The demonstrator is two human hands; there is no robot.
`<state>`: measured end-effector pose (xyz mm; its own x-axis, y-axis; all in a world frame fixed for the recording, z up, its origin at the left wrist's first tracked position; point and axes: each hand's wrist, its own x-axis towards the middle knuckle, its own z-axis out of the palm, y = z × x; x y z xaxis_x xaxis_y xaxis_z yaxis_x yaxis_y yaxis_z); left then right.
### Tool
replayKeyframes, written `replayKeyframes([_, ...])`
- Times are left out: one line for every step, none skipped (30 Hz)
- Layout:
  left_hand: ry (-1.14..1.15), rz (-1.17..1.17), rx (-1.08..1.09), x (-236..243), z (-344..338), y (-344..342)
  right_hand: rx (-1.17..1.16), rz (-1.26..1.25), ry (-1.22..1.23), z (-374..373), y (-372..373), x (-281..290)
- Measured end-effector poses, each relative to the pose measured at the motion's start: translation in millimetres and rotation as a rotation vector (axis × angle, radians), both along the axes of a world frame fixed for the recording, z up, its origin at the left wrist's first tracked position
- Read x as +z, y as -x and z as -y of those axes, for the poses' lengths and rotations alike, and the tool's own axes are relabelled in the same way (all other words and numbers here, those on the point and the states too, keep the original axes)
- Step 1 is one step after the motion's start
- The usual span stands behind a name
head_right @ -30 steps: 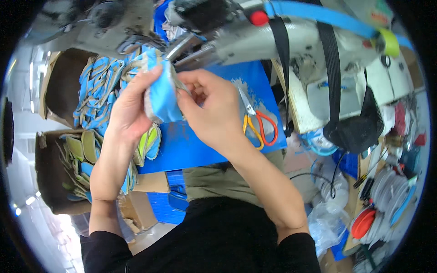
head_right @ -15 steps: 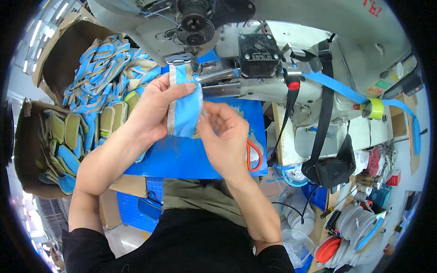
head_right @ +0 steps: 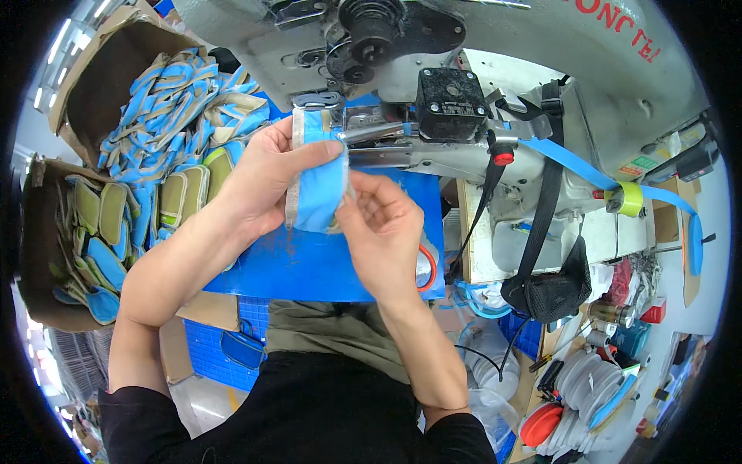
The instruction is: The person operates an industrial sewing machine to stitch the edges of blue and beige fabric masks. They guide the masks under the presser foot, trim excess thread with scissors, and inspect the finished seams before handling the next item.
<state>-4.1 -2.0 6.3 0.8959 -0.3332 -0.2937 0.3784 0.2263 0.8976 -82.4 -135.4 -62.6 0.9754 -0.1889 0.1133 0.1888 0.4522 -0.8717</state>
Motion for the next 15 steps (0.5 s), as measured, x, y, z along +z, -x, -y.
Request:
replayKeyframes([-0.001,0.011,0.003,-0.2,0.3,-0.3,0.001,0.002,0.000,-0.2,-0.3,0.2])
replayKeyframes([-0.001,0.022,0.006,-0.1,0.9,-0.3,0.000,0.009,0.004,0.2,-2.0,-0.6])
replayKeyframes([-0.001,0.027,0.005,-1.0,1.3,0.8,-0.006,0.011,0.008,1.1,-2.8,-2.5])
replayKeyframes([-0.004,0.032,0.004,-1.3,1.2,0.9,-0.011,0.012,0.012,1.6,-3.7,-3.8])
replayKeyframes([-0.007,0.036,0.003,-1.3,0.8,0.1,-0.014,0.004,0.018,1.9,-3.9,-3.5])
replayKeyframes([-0.017,0.042,-0.002,0.3,0.5,0.1,-0.021,-0.002,0.017,1.7,-3.6,-1.5])
replayKeyframes([-0.021,0.063,-0.001,1.7,0.0,0.9,-0.028,-0.008,0.016,2.0,-3.8,0.6])
replayKeyframes([-0.024,0.084,-0.001,2.9,-0.6,1.7,-0.018,-0.004,0.020,3.3,-5.4,2.1])
replayKeyframes([-0.037,0.103,-0.008,3.6,-1.3,3.1,-0.015,0.000,0.014,4.5,-6.8,2.7])
replayKeyframes([-0.047,0.122,-0.012,2.2,-2.9,5.6,-0.012,0.003,0.009,6.0,-7.6,3.8])
replayKeyframes([-0.056,0.141,-0.018,-0.8,-5.4,9.4,-0.012,-0.027,-0.009,7.0,-7.4,7.2])
replayKeyframes([-0.076,0.161,-0.018,-2.5,-10.6,14.9,0.012,-0.029,0.011,6.2,-6.5,8.5])
replayKeyframes([-0.073,0.158,-0.029,-4.3,-12.2,18.2,0.022,-0.031,0.029,8.3,-6.4,8.3])
replayKeyframes([-0.070,0.155,-0.041,-5.3,-13.4,21.3,0.033,-0.034,0.048,10.3,-7.2,6.7])
replayKeyframes([-0.070,0.149,-0.056,-6.4,-14.1,22.2,0.016,-0.009,0.062,10.6,-8.9,1.1])
